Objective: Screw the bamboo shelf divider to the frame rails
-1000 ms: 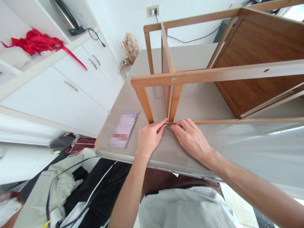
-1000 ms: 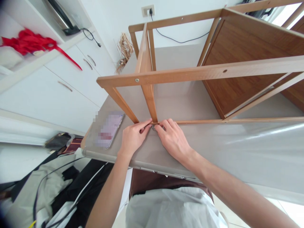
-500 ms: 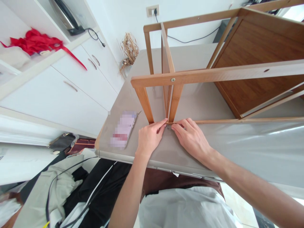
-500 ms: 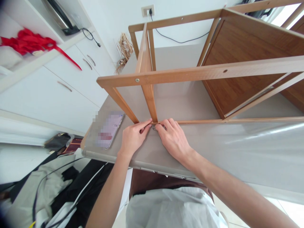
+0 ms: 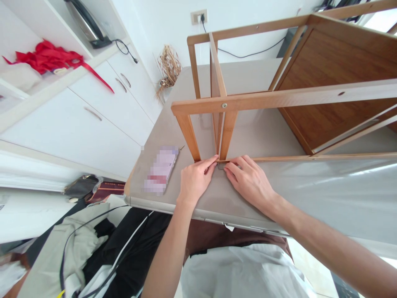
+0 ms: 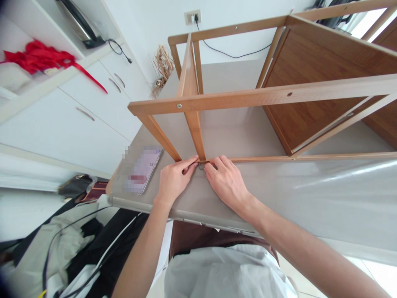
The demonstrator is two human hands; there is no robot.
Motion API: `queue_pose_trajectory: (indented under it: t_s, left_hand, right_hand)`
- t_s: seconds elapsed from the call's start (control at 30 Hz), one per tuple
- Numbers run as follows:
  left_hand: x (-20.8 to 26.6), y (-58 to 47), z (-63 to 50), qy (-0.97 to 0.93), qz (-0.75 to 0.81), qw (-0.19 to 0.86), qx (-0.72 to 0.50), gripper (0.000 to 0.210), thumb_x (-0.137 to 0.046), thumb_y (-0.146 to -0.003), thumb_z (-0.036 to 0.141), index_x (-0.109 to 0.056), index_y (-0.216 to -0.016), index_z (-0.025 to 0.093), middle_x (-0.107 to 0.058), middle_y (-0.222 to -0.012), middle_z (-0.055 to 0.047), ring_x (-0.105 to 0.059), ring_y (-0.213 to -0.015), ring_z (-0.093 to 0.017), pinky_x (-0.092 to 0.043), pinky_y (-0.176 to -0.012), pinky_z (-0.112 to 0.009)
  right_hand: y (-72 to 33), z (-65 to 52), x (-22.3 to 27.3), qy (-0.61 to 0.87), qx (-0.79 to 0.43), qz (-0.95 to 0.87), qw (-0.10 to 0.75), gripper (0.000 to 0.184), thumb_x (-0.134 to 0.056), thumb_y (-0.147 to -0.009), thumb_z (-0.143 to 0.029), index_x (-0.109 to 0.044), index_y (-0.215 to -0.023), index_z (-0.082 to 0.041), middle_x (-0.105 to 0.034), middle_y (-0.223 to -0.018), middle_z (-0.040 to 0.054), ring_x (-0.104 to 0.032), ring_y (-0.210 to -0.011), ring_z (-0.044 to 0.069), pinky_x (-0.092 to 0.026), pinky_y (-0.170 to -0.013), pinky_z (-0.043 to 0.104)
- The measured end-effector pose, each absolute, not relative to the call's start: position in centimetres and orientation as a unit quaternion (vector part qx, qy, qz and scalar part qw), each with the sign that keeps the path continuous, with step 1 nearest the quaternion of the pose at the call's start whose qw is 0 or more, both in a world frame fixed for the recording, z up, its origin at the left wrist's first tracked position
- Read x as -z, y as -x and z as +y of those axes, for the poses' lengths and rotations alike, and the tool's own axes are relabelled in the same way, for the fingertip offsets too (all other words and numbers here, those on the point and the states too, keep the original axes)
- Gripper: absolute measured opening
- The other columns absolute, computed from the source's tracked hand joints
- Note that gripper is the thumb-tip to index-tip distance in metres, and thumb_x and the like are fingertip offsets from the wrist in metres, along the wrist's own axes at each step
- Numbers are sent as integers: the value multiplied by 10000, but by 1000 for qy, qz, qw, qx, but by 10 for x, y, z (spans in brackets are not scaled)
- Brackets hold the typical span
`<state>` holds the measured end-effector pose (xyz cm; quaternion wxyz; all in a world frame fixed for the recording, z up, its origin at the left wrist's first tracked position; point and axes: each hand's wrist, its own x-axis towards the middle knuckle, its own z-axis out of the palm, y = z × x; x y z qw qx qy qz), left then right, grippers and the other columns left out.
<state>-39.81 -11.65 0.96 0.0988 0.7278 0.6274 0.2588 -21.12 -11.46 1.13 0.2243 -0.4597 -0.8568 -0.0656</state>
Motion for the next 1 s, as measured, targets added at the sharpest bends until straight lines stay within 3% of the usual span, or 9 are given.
queue_pose_trajectory:
  t_s: [0.53,0.83,1.0]
  left_hand:
    - [-10,397,-117,-734,630,88,-237,290,-552,-986,376,-682,-1242,416,-778,-1061,56,-698,-784,-147,-364,-630,-267]
    - [-12,395,-119,-718,645,95,-241,277,-568,-978,371,-691,-1222,418,-787,-946,52,-678,-728,-130,-352,-608,-246]
    - [-11,392,-120,-715,648,95,-243,289,-551,-988,359,-683,-1239,412,-774,-1077,57,-702,-831,-140,-384,-649,-249]
  right_hand:
    - [208,-116,-12,445,30,-869,215,202,-475,-975,-135,-656,-900,-186,-621,-887,57,-478,-823,196,-380,-814,317]
    - [206,-114,-8,456,32,-868,194,175,-499,-956,-105,-652,-954,-190,-610,-932,60,-463,-851,201,-369,-812,303]
    - [207,-114,-9,457,32,-866,199,179,-487,-970,-123,-652,-962,-191,-610,-935,60,-460,-856,200,-367,-818,304]
